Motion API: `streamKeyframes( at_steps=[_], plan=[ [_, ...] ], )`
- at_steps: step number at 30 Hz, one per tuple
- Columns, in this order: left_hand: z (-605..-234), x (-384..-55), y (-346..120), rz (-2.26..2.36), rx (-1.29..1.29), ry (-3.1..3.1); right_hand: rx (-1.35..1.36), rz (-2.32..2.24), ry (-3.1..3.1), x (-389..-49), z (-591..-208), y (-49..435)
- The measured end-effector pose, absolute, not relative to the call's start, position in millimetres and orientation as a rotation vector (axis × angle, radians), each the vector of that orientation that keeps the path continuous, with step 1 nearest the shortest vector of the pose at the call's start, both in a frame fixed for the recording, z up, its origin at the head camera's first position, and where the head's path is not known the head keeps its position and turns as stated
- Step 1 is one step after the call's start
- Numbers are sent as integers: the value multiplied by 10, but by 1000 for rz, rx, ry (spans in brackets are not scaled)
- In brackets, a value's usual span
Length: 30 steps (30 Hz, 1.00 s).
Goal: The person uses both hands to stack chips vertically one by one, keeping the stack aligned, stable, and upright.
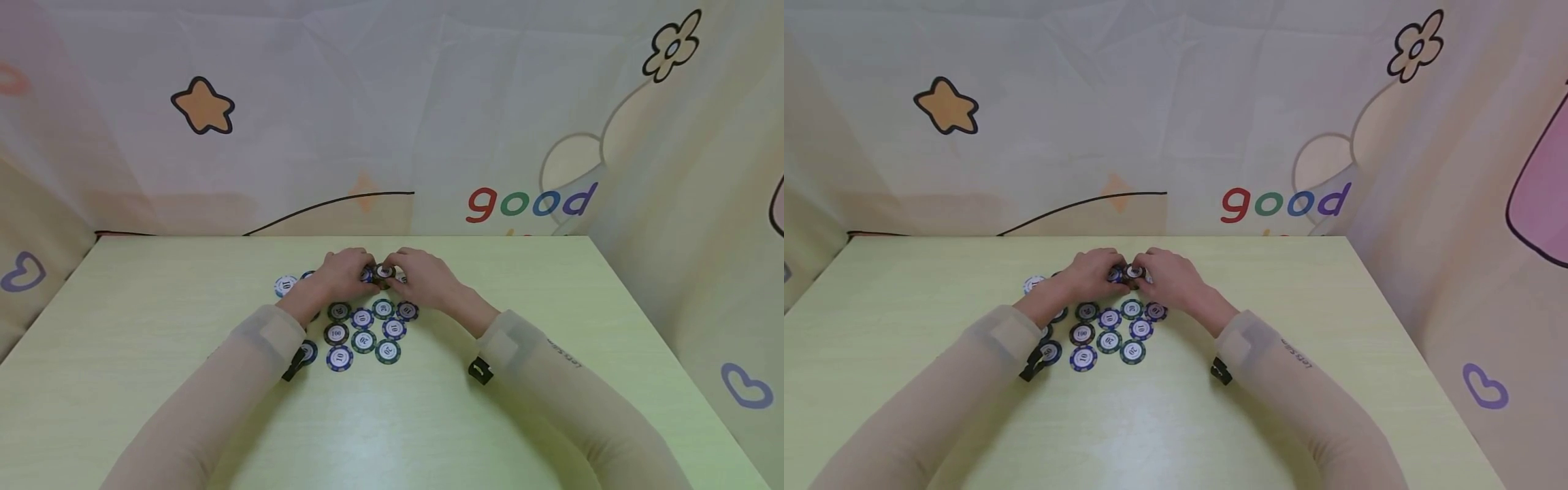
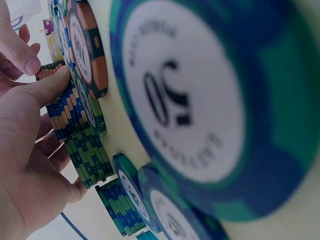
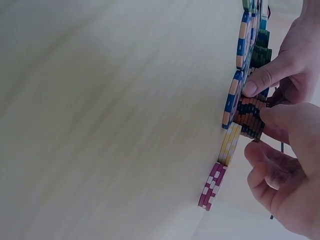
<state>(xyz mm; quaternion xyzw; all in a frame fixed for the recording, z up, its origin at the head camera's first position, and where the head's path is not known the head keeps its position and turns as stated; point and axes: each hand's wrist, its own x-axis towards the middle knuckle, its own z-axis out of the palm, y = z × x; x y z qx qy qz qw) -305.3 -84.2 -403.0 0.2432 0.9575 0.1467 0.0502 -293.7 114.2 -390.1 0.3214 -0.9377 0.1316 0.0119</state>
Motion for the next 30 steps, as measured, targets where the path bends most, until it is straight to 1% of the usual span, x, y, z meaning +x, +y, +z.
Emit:
streamKeyframes(
  at_steps=[19,26,30],
  plan=[
    [-4025,-3051,-837,428,746,2925,961,367,-2916,-2913,-3881,1099],
    [-4019,-3052,-828,429,751,2915,855,401,-2962,-2867,-3848,1145],
    [-4021,-3052,-845,427,763,2902,894,380,-3009,-2824,-3832,1171]
  ],
)
